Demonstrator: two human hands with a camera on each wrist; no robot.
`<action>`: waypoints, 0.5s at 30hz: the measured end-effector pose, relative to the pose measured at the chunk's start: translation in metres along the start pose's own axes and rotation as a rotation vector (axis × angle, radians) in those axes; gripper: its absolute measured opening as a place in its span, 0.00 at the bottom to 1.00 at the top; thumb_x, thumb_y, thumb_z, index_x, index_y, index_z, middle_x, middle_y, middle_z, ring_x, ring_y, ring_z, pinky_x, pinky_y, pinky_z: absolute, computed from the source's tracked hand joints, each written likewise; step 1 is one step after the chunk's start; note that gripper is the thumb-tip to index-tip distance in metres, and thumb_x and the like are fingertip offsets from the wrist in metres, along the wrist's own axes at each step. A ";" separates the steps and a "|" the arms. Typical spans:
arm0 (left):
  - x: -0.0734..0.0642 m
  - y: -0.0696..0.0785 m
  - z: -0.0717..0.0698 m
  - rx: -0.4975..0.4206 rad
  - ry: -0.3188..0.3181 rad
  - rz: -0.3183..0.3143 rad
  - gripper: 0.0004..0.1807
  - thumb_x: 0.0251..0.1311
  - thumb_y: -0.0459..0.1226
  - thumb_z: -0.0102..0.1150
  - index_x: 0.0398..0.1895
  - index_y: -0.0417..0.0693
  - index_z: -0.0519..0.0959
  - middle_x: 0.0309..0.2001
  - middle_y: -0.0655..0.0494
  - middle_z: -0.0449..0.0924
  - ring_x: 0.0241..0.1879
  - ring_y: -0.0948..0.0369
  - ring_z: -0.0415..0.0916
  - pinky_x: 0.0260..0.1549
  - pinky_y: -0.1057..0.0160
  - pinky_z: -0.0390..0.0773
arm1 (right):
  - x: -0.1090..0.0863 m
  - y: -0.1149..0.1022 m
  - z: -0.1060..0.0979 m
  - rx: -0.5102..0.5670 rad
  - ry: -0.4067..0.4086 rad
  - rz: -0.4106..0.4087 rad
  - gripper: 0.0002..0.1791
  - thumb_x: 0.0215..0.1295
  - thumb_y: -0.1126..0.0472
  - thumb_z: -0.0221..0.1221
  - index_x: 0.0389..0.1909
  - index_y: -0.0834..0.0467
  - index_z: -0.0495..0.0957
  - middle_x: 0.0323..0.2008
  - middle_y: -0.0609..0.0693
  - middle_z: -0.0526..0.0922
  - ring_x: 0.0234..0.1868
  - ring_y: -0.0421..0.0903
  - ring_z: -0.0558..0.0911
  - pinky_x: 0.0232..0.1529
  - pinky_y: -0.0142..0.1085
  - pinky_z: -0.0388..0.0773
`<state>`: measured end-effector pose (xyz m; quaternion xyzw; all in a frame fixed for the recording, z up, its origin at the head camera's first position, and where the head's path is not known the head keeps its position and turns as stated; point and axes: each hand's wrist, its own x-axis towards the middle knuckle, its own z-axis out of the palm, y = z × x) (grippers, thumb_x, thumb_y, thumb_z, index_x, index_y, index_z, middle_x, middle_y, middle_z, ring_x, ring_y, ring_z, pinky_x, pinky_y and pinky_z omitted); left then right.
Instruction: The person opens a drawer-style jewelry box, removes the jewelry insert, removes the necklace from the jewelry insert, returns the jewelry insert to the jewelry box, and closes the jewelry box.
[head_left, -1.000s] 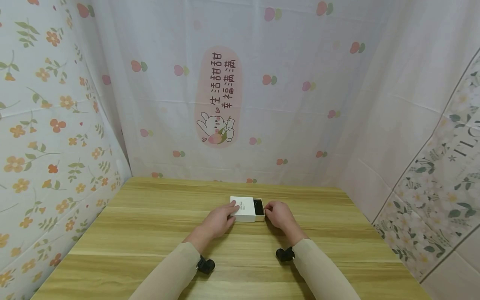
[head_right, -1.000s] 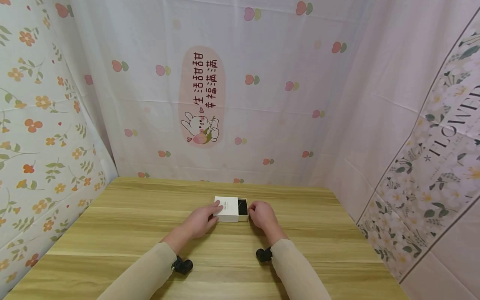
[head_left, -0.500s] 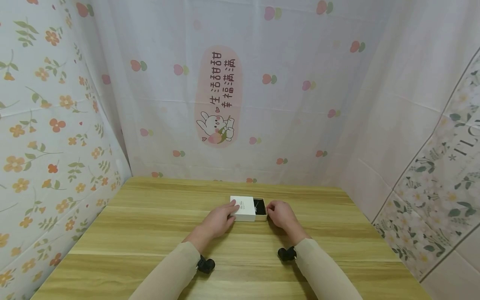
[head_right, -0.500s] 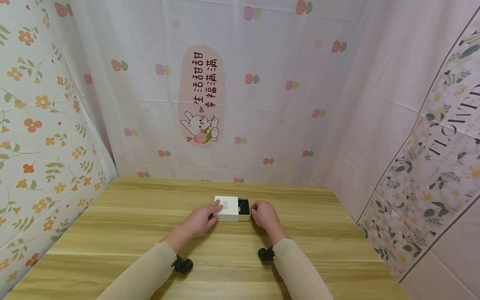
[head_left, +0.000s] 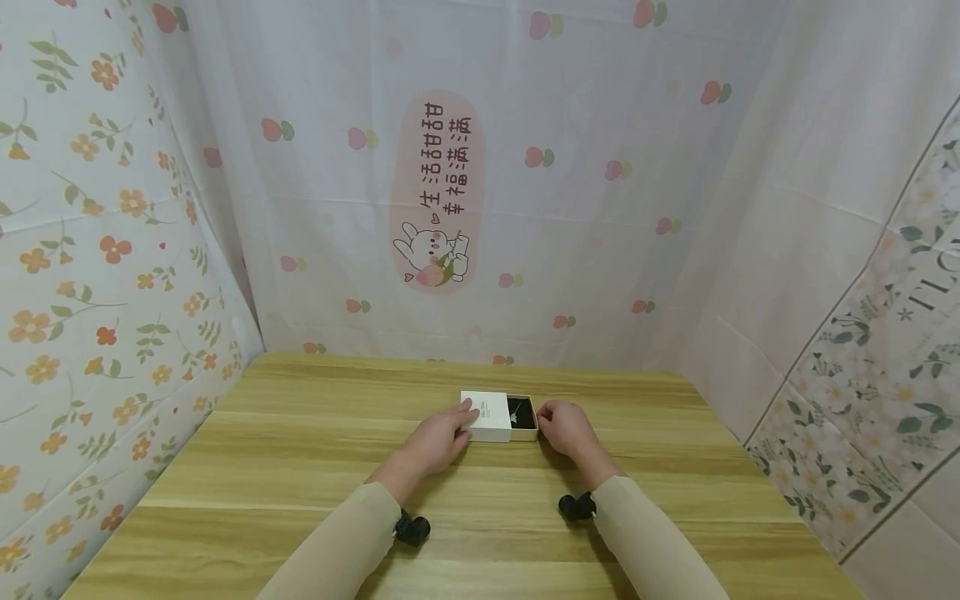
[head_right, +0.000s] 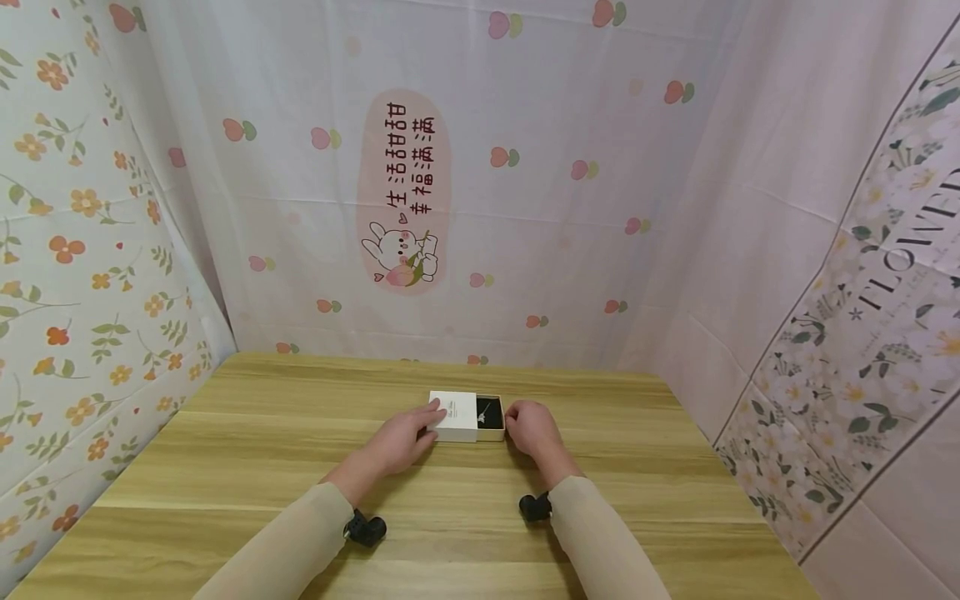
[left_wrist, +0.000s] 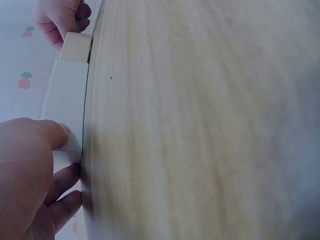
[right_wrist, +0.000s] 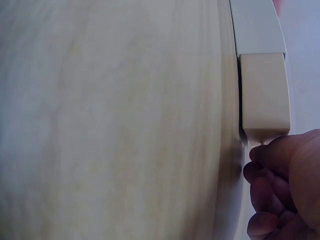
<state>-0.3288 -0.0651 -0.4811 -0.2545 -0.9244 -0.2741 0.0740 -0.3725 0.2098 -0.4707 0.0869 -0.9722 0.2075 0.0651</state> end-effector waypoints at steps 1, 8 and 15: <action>0.000 0.000 0.000 -0.001 -0.001 -0.002 0.24 0.80 0.32 0.59 0.76 0.40 0.78 0.81 0.40 0.71 0.78 0.42 0.73 0.76 0.43 0.76 | 0.000 0.000 0.000 -0.002 0.000 0.000 0.09 0.79 0.63 0.61 0.40 0.59 0.90 0.39 0.53 0.91 0.39 0.49 0.85 0.50 0.51 0.87; 0.000 0.001 -0.001 -0.002 -0.012 -0.012 0.24 0.81 0.32 0.59 0.77 0.41 0.77 0.81 0.40 0.70 0.78 0.42 0.73 0.76 0.43 0.76 | 0.000 0.002 0.000 -0.013 0.007 -0.003 0.09 0.78 0.63 0.62 0.40 0.59 0.89 0.39 0.54 0.91 0.39 0.50 0.85 0.50 0.51 0.87; 0.000 0.001 -0.002 -0.008 -0.015 -0.004 0.25 0.80 0.31 0.59 0.77 0.40 0.77 0.81 0.39 0.70 0.78 0.41 0.73 0.76 0.42 0.76 | -0.001 0.002 -0.001 -0.019 0.016 -0.003 0.09 0.78 0.64 0.62 0.39 0.59 0.89 0.39 0.54 0.91 0.39 0.50 0.85 0.50 0.52 0.87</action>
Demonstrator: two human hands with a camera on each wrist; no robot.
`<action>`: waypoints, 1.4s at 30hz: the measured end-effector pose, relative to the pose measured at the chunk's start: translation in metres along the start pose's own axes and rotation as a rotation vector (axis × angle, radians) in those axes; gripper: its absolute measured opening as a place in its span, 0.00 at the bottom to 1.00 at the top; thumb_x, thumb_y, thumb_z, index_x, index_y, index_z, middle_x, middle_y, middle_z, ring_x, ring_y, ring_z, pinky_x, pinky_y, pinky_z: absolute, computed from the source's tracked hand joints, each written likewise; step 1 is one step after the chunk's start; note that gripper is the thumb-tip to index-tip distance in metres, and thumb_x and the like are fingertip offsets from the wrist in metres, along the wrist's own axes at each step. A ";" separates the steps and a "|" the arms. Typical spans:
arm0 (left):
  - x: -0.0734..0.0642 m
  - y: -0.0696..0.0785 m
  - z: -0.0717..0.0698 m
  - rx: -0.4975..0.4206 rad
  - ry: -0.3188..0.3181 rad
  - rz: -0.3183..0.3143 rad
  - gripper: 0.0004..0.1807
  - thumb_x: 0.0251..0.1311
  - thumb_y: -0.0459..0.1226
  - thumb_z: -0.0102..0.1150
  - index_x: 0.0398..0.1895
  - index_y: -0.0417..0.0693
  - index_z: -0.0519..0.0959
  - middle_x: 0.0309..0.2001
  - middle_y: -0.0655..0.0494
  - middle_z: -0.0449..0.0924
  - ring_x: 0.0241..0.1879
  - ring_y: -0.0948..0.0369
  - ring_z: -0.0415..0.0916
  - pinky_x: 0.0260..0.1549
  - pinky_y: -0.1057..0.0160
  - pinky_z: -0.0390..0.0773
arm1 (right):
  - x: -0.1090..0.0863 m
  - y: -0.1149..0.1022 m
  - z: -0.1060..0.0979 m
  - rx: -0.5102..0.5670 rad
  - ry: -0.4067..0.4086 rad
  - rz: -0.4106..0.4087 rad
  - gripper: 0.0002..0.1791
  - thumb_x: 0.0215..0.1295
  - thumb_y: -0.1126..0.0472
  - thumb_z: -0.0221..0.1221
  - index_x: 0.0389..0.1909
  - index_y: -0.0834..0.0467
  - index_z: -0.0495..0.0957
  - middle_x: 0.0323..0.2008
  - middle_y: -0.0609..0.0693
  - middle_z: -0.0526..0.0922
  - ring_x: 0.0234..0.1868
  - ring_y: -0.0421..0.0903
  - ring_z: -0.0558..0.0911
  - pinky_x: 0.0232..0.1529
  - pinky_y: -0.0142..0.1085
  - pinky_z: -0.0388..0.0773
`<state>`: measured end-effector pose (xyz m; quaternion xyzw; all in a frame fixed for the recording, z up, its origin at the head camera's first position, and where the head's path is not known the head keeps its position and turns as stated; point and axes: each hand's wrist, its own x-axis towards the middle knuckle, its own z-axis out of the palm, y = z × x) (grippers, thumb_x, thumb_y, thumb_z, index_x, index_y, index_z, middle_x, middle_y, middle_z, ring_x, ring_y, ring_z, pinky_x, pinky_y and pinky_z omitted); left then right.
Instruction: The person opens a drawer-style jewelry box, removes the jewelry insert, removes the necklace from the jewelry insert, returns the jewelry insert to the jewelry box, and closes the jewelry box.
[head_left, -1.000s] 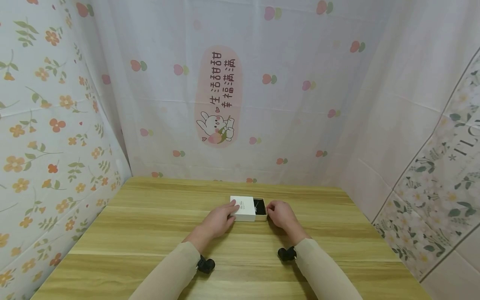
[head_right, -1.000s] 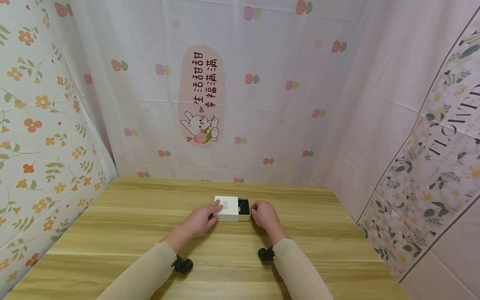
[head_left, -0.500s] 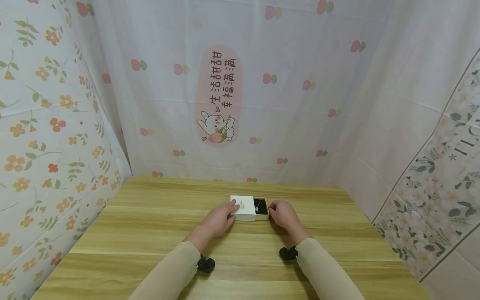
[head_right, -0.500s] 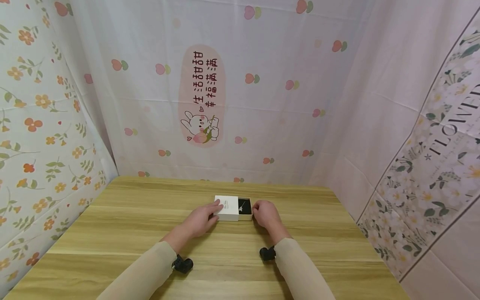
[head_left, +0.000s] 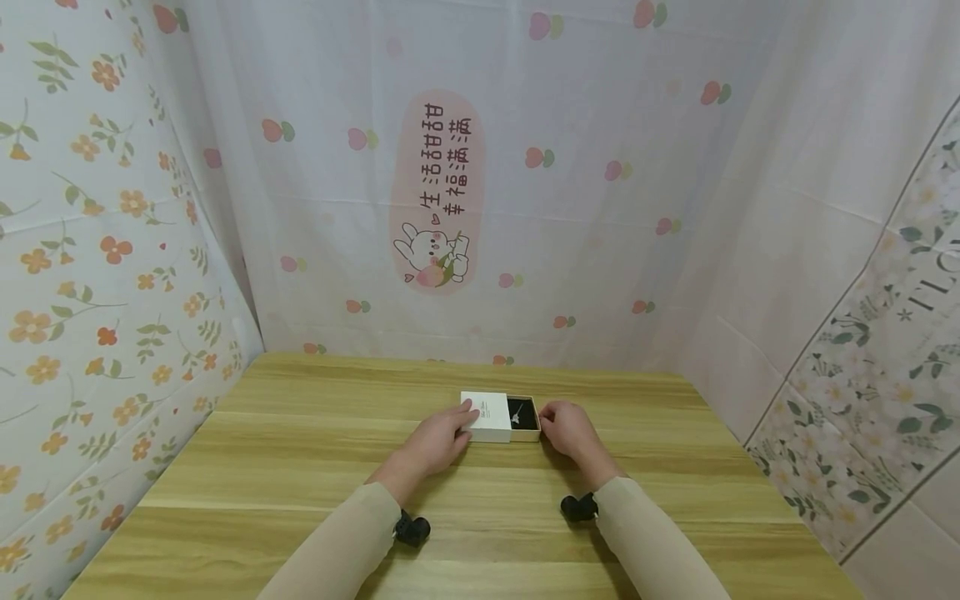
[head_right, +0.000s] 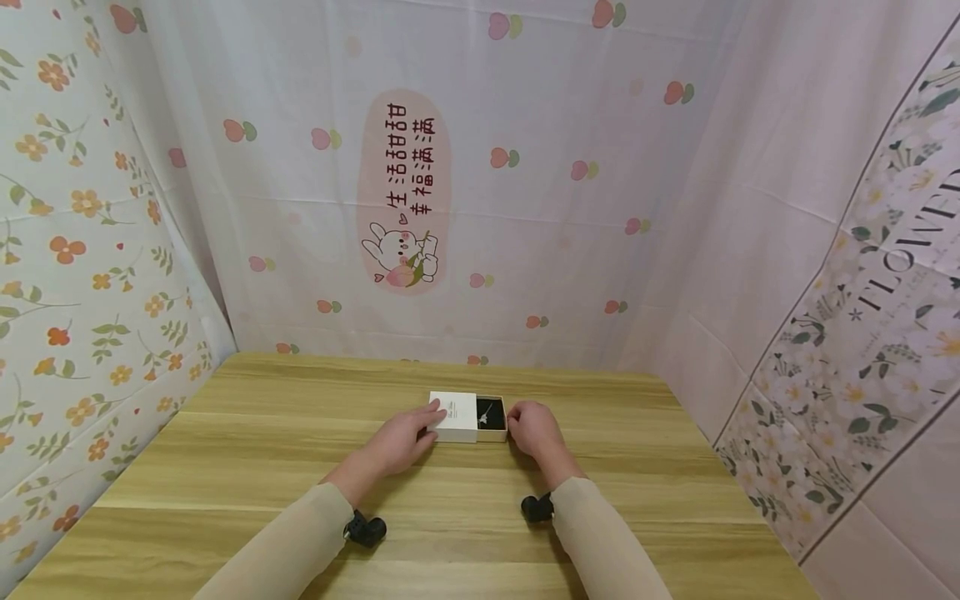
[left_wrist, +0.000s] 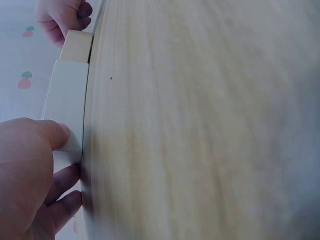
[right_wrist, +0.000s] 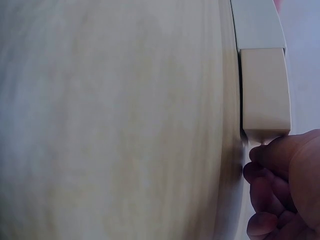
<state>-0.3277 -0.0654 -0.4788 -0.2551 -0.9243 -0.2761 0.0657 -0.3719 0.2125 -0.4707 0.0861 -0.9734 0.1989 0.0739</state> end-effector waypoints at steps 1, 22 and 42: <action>0.000 0.000 0.000 -0.001 0.001 0.003 0.25 0.80 0.31 0.59 0.77 0.39 0.77 0.81 0.38 0.70 0.78 0.41 0.73 0.76 0.42 0.76 | 0.000 0.000 0.000 0.001 -0.001 0.001 0.09 0.78 0.64 0.62 0.39 0.59 0.89 0.39 0.54 0.91 0.39 0.50 0.85 0.50 0.52 0.87; -0.001 0.002 -0.001 -0.009 0.011 0.001 0.24 0.80 0.31 0.60 0.76 0.39 0.77 0.81 0.38 0.70 0.78 0.41 0.73 0.77 0.42 0.75 | -0.001 0.005 -0.002 0.013 0.010 0.007 0.08 0.77 0.64 0.62 0.39 0.60 0.89 0.40 0.55 0.91 0.43 0.54 0.87 0.54 0.54 0.87; 0.000 0.000 -0.001 -0.002 0.006 0.007 0.25 0.80 0.31 0.60 0.77 0.39 0.77 0.81 0.38 0.70 0.78 0.42 0.72 0.76 0.43 0.75 | -0.003 0.005 -0.006 0.026 0.006 0.026 0.08 0.78 0.64 0.62 0.41 0.60 0.88 0.39 0.55 0.91 0.40 0.52 0.86 0.51 0.53 0.87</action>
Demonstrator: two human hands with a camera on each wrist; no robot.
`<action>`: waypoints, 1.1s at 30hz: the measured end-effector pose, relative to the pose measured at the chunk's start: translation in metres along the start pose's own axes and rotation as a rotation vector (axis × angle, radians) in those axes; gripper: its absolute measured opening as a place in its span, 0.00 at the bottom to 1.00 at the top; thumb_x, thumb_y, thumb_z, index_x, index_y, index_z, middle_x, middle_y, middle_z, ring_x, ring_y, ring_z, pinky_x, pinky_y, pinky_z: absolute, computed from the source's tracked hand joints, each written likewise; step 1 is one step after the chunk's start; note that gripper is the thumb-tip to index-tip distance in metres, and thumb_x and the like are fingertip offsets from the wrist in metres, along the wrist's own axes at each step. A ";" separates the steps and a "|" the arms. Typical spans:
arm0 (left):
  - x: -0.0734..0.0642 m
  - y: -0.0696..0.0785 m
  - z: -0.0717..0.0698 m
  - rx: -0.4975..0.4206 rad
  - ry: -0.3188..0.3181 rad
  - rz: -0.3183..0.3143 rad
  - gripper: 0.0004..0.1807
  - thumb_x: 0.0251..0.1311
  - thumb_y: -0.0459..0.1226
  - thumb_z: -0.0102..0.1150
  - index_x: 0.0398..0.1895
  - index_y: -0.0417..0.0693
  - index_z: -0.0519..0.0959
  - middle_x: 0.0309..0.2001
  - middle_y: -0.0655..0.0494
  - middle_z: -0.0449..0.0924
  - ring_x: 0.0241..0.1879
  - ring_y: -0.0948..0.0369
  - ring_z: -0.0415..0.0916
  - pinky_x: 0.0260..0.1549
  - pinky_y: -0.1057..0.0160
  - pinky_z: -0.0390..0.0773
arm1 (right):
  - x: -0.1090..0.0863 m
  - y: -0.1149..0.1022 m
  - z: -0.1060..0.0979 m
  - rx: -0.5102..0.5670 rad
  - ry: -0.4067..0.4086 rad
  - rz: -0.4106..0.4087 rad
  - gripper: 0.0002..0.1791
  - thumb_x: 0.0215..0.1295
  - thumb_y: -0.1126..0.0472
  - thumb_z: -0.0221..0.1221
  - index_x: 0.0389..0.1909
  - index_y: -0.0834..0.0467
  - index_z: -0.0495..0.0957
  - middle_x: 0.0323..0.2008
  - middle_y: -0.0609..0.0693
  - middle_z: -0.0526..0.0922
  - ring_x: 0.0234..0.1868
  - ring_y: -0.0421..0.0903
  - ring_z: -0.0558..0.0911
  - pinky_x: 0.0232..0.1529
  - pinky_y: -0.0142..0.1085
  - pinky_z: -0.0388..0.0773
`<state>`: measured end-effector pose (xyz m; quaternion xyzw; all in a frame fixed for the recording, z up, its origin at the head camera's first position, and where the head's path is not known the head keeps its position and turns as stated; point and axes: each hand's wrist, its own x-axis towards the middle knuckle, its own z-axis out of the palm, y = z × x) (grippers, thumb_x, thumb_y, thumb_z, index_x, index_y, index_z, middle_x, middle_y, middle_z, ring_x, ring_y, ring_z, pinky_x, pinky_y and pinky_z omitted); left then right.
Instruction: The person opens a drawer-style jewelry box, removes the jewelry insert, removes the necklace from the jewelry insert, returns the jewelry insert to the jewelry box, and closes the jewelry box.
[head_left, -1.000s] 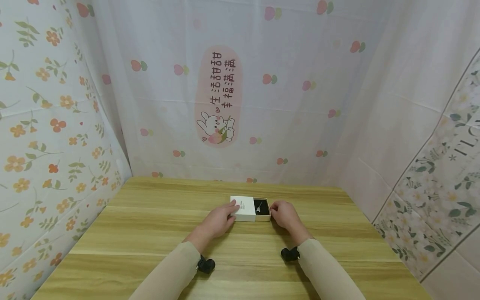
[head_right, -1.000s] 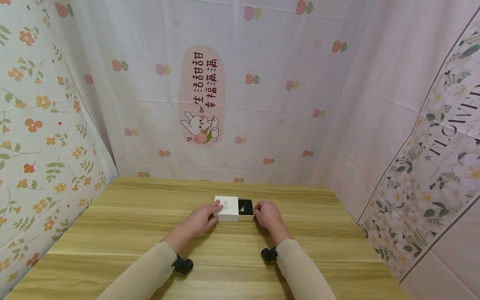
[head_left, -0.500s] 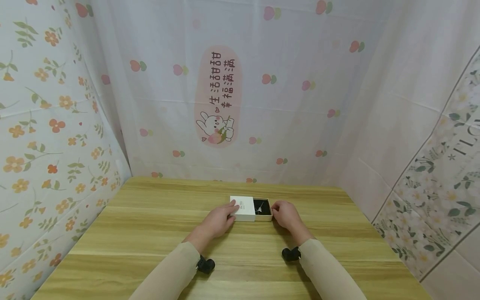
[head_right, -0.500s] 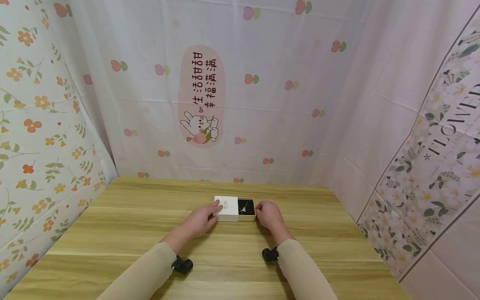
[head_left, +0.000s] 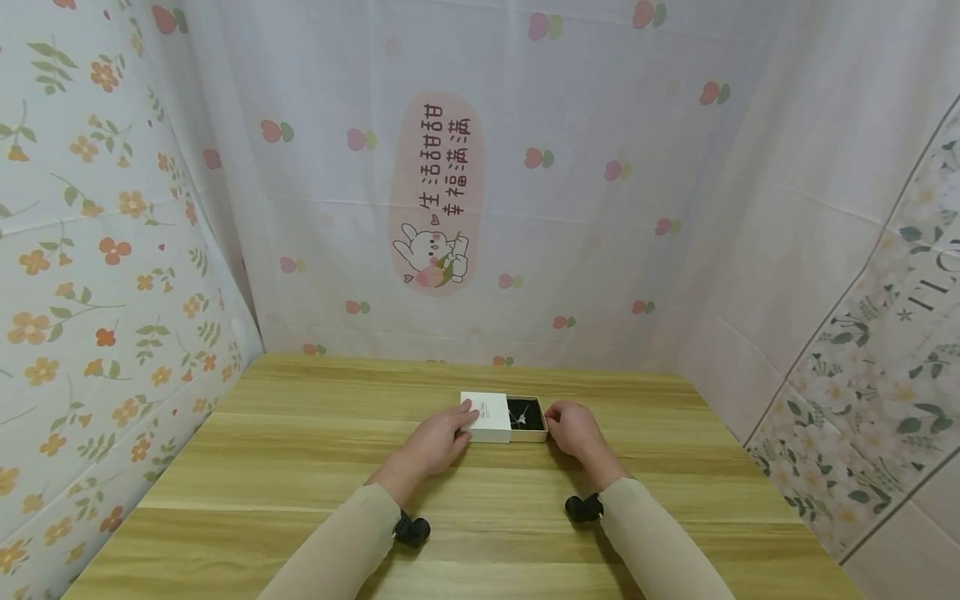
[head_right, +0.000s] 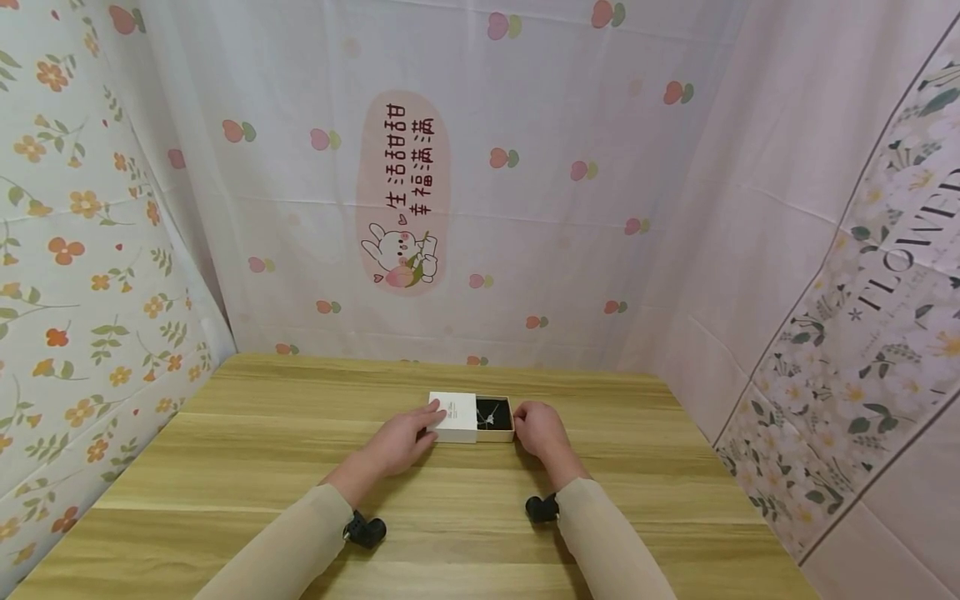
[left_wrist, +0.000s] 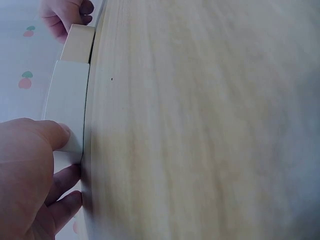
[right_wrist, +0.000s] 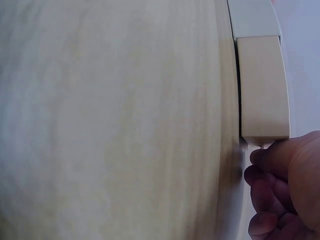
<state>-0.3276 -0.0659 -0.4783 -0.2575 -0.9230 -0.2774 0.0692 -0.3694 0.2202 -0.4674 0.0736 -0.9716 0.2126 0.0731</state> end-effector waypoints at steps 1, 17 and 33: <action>0.000 0.000 0.000 0.001 0.000 -0.001 0.25 0.80 0.31 0.60 0.77 0.39 0.77 0.81 0.38 0.70 0.78 0.42 0.73 0.76 0.43 0.75 | 0.000 0.000 0.000 0.001 0.000 -0.001 0.08 0.78 0.64 0.62 0.41 0.60 0.88 0.39 0.55 0.91 0.40 0.52 0.86 0.51 0.53 0.87; 0.002 -0.004 0.002 0.004 0.003 -0.001 0.25 0.81 0.34 0.60 0.77 0.41 0.77 0.81 0.41 0.70 0.78 0.42 0.73 0.75 0.44 0.77 | -0.001 0.003 -0.003 -0.006 -0.012 -0.001 0.08 0.79 0.65 0.60 0.41 0.60 0.88 0.39 0.55 0.90 0.38 0.51 0.84 0.47 0.51 0.86; 0.003 -0.005 0.003 0.002 -0.019 -0.012 0.25 0.82 0.34 0.59 0.78 0.42 0.76 0.82 0.42 0.69 0.79 0.42 0.72 0.76 0.44 0.75 | -0.001 0.004 -0.003 -0.019 -0.026 0.006 0.08 0.80 0.65 0.60 0.43 0.60 0.88 0.40 0.56 0.90 0.39 0.52 0.85 0.48 0.52 0.86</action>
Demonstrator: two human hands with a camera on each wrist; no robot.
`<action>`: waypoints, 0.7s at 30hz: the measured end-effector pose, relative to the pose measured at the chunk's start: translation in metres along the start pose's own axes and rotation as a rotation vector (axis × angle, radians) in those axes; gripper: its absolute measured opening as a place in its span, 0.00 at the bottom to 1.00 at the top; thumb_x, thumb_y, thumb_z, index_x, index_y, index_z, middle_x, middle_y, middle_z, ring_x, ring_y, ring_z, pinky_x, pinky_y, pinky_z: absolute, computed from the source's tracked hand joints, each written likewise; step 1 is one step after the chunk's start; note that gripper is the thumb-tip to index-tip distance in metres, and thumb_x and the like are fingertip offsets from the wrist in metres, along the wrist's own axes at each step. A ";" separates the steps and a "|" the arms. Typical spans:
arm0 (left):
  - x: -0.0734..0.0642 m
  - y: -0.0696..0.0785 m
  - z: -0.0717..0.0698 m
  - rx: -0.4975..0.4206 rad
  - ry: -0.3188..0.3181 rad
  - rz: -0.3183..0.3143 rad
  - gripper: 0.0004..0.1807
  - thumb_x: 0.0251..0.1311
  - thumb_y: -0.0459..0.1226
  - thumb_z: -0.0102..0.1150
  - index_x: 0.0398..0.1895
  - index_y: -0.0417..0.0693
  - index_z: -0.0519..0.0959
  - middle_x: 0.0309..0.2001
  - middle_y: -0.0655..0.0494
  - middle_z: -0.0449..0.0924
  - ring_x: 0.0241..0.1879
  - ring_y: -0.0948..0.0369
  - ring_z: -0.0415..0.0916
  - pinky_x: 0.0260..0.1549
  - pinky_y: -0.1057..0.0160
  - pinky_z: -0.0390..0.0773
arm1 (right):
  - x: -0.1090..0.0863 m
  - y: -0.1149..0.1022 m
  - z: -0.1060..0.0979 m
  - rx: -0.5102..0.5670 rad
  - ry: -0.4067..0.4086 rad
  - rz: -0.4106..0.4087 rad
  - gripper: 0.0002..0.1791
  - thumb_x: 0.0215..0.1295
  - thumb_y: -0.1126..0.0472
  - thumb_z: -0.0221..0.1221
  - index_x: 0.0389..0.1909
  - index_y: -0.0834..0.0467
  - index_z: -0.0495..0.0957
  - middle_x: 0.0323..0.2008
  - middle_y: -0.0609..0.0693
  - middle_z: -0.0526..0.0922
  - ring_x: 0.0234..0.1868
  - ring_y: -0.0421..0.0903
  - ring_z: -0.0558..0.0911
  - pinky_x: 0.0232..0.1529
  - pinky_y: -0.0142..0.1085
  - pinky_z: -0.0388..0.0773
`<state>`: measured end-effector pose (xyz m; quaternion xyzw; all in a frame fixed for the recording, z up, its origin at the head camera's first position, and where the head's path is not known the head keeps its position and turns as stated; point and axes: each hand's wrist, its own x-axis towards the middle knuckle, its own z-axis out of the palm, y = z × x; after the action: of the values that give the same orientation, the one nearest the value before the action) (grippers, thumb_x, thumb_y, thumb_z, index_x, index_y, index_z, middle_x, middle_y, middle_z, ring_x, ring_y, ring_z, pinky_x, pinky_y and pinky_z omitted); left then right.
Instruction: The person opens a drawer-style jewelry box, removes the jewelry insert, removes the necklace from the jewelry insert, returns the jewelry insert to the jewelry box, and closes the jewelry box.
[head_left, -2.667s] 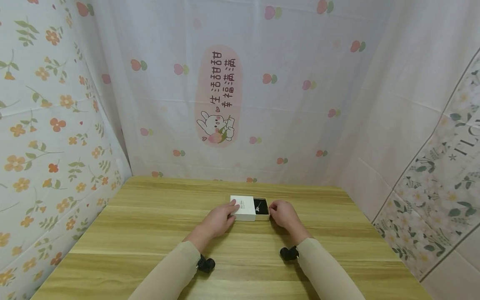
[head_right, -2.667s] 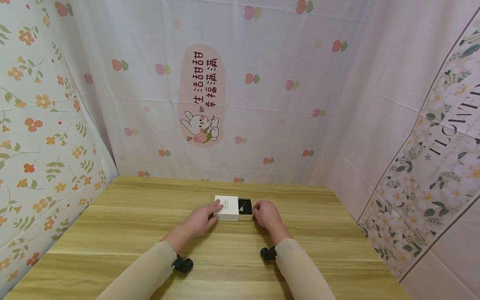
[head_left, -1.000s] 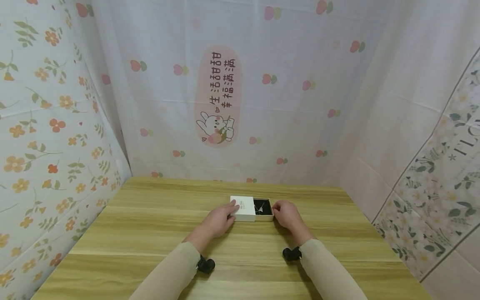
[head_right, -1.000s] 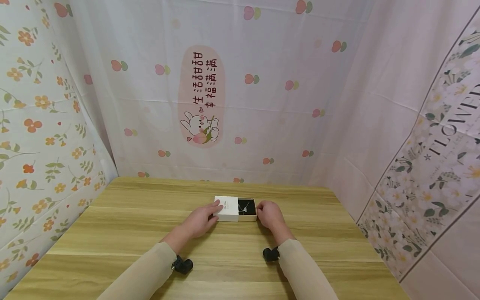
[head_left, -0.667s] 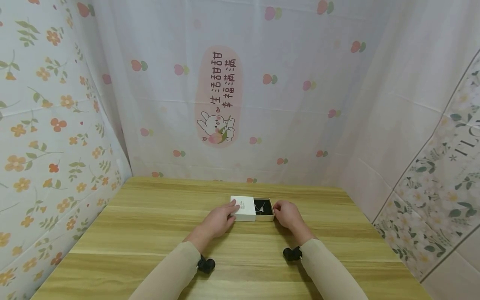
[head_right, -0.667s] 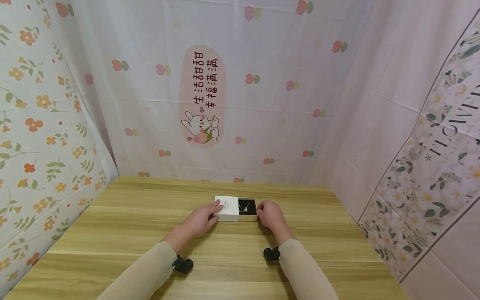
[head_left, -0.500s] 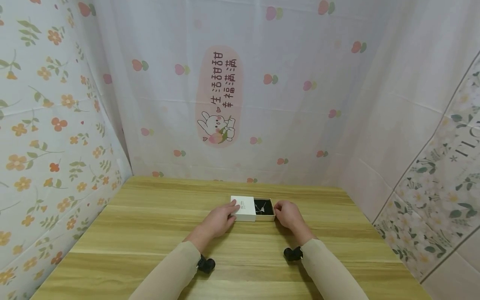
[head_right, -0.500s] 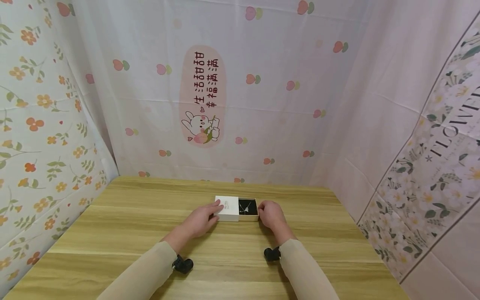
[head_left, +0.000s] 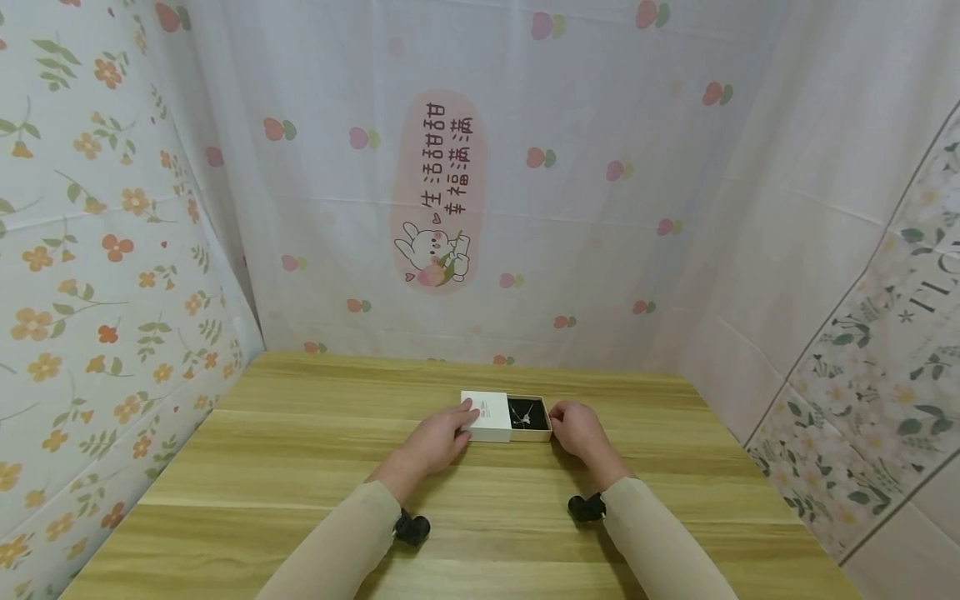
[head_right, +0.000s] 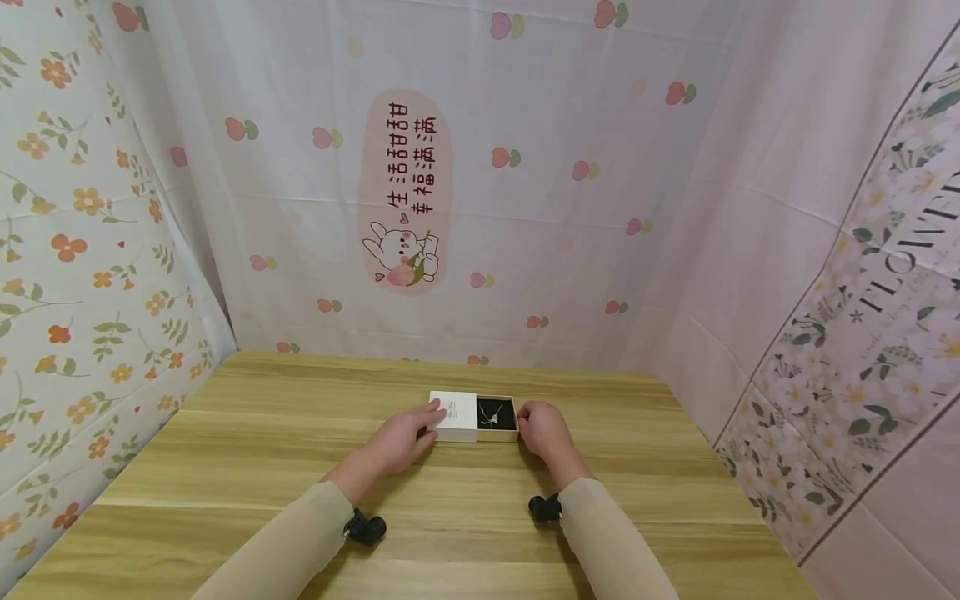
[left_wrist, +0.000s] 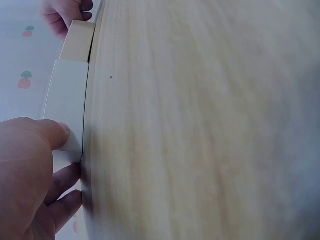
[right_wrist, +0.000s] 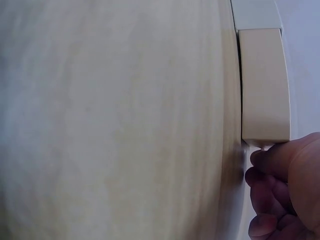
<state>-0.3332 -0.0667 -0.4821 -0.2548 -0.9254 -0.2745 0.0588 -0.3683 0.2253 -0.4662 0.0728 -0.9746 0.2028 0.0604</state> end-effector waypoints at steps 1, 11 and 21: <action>0.000 0.000 0.000 -0.001 0.002 0.003 0.25 0.81 0.33 0.59 0.78 0.41 0.76 0.82 0.41 0.69 0.79 0.42 0.72 0.76 0.44 0.76 | 0.000 0.000 0.000 0.001 -0.001 0.003 0.08 0.80 0.65 0.60 0.43 0.60 0.88 0.40 0.56 0.90 0.39 0.52 0.85 0.48 0.52 0.86; 0.000 0.002 -0.002 0.002 0.005 0.003 0.25 0.81 0.33 0.60 0.77 0.40 0.76 0.81 0.40 0.69 0.78 0.42 0.73 0.76 0.43 0.76 | 0.001 0.000 0.000 -0.003 -0.010 0.009 0.09 0.81 0.64 0.59 0.46 0.61 0.88 0.43 0.57 0.91 0.41 0.53 0.86 0.50 0.52 0.87; -0.002 0.005 -0.004 -0.005 -0.014 -0.022 0.25 0.81 0.33 0.59 0.78 0.41 0.76 0.82 0.41 0.68 0.79 0.41 0.72 0.77 0.43 0.75 | 0.000 0.002 0.001 0.018 -0.001 0.000 0.09 0.80 0.64 0.60 0.46 0.61 0.88 0.44 0.58 0.91 0.45 0.56 0.88 0.53 0.55 0.87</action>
<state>-0.3290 -0.0659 -0.4767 -0.2467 -0.9277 -0.2759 0.0489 -0.3691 0.2268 -0.4679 0.0732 -0.9728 0.2114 0.0595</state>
